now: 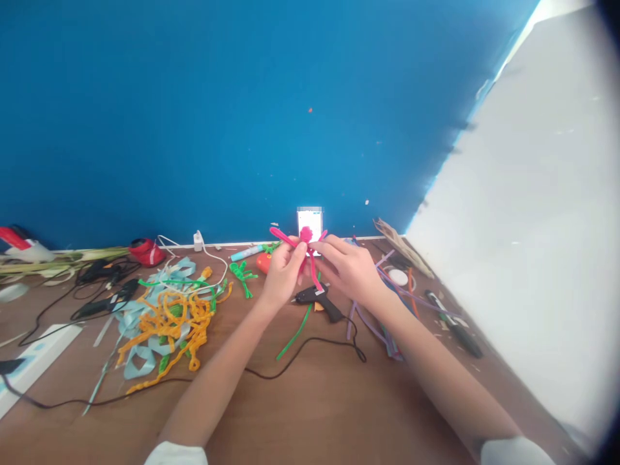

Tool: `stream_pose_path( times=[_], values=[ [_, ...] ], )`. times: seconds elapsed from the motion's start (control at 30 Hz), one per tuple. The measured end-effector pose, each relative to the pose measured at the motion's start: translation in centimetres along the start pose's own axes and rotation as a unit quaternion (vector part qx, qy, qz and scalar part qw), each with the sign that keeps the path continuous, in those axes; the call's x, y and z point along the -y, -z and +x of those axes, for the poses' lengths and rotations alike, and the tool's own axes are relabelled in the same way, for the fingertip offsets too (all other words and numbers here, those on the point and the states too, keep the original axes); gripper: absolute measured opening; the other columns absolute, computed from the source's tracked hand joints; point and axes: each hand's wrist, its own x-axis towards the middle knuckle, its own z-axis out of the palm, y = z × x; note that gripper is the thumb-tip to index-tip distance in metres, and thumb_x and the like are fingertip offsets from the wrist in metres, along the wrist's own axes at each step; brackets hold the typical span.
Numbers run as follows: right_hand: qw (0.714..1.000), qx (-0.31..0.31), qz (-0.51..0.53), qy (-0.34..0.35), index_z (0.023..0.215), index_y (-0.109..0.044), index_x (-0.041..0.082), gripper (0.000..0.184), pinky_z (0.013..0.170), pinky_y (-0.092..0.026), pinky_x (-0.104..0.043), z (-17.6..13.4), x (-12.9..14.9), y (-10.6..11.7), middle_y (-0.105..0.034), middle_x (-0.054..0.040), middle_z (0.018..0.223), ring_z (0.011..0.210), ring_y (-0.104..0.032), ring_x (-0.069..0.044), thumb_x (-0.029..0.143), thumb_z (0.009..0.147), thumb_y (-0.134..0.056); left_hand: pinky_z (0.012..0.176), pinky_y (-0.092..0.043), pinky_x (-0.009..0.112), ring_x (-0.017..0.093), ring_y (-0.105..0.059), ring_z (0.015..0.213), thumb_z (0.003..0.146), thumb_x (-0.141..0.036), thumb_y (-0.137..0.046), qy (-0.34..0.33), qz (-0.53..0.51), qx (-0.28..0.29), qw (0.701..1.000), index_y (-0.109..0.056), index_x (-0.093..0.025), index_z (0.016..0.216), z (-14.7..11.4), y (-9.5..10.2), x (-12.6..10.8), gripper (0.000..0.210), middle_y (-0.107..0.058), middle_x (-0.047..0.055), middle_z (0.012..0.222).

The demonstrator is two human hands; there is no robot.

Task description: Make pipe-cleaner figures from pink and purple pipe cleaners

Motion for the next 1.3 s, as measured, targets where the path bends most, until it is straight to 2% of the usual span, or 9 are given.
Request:
stream_pose_path(
  times=[0.33, 0.53, 0.7, 0.8, 0.93, 1.0, 1.07, 1.23, 1.3],
  values=[
    [0.996, 0.015, 0.078, 0.051, 0.116, -0.063, 0.016, 0.023, 0.071, -0.053, -0.030, -0.1, -1.0, 0.7, -0.071, -0.0116, 0.100, 0.083, -0.068, -0.019, 0.023, 0.102, -0.046, 0.042, -0.035, 0.017, 0.007, -0.049, 0.046, 0.087, -0.049, -0.062, 0.085, -0.053, 0.132, 0.986, -0.055, -0.017, 0.105, 0.6, 1.1, 0.0, 0.037, -0.059, -0.004, 0.062],
    [0.994, -0.016, 0.086, 0.058, 0.100, -0.068, 0.017, 0.023, 0.065, -0.047, -0.028, -0.1, -1.0, 0.8, -0.068, -0.0083, 0.085, 0.074, -0.063, -0.017, 0.015, 0.099, -0.046, 0.042, -0.031, 0.019, 0.006, -0.042, 0.044, 0.094, -0.048, -0.054, 0.040, 0.018, 0.160, 0.986, -0.051, -0.019, 0.106, 0.3, 1.1, -0.2, 0.031, -0.056, -0.005, 0.066],
    [0.962, -0.041, 0.264, -0.055, 0.071, -0.066, 0.017, 0.026, 0.060, -0.039, -0.027, 0.5, -0.3, 0.8, -0.060, -0.0010, 0.065, 0.060, -0.053, -0.012, 0.023, 0.095, -0.058, 0.062, -0.042, 0.024, 0.011, -0.052, 0.064, 0.101, -0.041, -0.042, -0.084, 0.180, 0.123, 0.972, -0.049, -0.019, 0.099, -0.2, 0.9, -0.2, 0.023, -0.057, 0.000, 0.077],
    [0.873, -0.009, 0.442, -0.208, 0.069, -0.067, 0.017, 0.025, 0.052, -0.030, -0.026, 0.7, 0.1, 0.5, -0.055, 0.0025, 0.058, 0.051, -0.042, -0.009, 0.032, 0.089, -0.066, 0.070, -0.043, 0.028, 0.014, -0.055, 0.071, 0.102, -0.037, -0.039, -0.150, 0.284, 0.101, 0.942, -0.047, -0.019, 0.098, -0.5, 0.9, 0.0, 0.019, -0.058, 0.002, 0.079],
    [0.652, 0.076, 0.663, -0.360, 0.063, -0.062, 0.017, 0.029, 0.043, -0.016, -0.025, 0.9, 0.5, 0.0, -0.039, 0.0076, 0.044, 0.041, -0.024, -0.007, 0.037, 0.082, -0.069, 0.069, -0.042, 0.028, 0.017, -0.058, 0.076, 0.102, -0.035, -0.040, -0.171, 0.316, 0.087, 0.929, -0.048, -0.020, 0.101, -0.8, 0.8, -0.2, 0.017, -0.061, 0.003, 0.084],
    [0.594, 0.111, 0.703, -0.375, 0.061, -0.059, 0.018, 0.031, 0.042, -0.013, -0.025, 1.1, 0.7, -0.1, -0.034, 0.0091, 0.041, 0.039, -0.019, -0.006, 0.039, 0.081, -0.068, 0.069, -0.042, 0.027, 0.015, -0.057, 0.075, 0.102, -0.035, -0.040, -0.164, 0.298, 0.086, 0.936, -0.049, -0.020, 0.099, -0.9, 0.7, -0.5, 0.017, -0.061, 0.002, 0.083],
    [0.624, 0.091, 0.680, -0.373, 0.062, -0.059, 0.017, 0.033, 0.042, -0.013, -0.025, 1.1, 0.8, -0.1, -0.039, 0.0080, 0.044, 0.039, -0.022, -0.006, 0.042, 0.082, -0.068, 0.067, -0.042, 0.025, 0.013, -0.055, 0.071, 0.102, -0.036, -0.041, -0.142, 0.251, 0.090, 0.953, -0.049, -0.020, 0.096, -0.8, 0.6, -0.8, 0.018, -0.059, 0.001, 0.079],
    [0.892, -0.124, 0.341, -0.269, 0.072, -0.064, 0.018, 0.028, 0.049, -0.030, -0.025, 0.6, 0.6, 0.6, -0.052, 0.0035, 0.057, 0.050, -0.042, -0.009, 0.038, 0.091, -0.063, 0.050, -0.035, 0.022, 0.008, -0.046, 0.052, 0.100, -0.044, -0.045, -0.046, 0.086, 0.080, 0.992, -0.048, -0.020, 0.088, -0.5, 0.7, -1.1, 0.027, -0.055, -0.002, 0.069],
    [0.954, -0.182, 0.162, -0.173, 0.090, -0.069, 0.019, 0.012, 0.055, -0.037, -0.027, 0.4, 0.2, 1.1, -0.058, 0.0019, 0.065, 0.055, -0.048, -0.011, 0.029, 0.092, -0.063, 0.047, -0.033, 0.021, 0.007, -0.046, 0.050, 0.098, -0.047, -0.047, -0.025, 0.042, 0.068, 0.997, -0.049, -0.019, 0.085, -0.4, 0.7, -1.1, 0.030, -0.055, -0.002, 0.067]
  ],
)
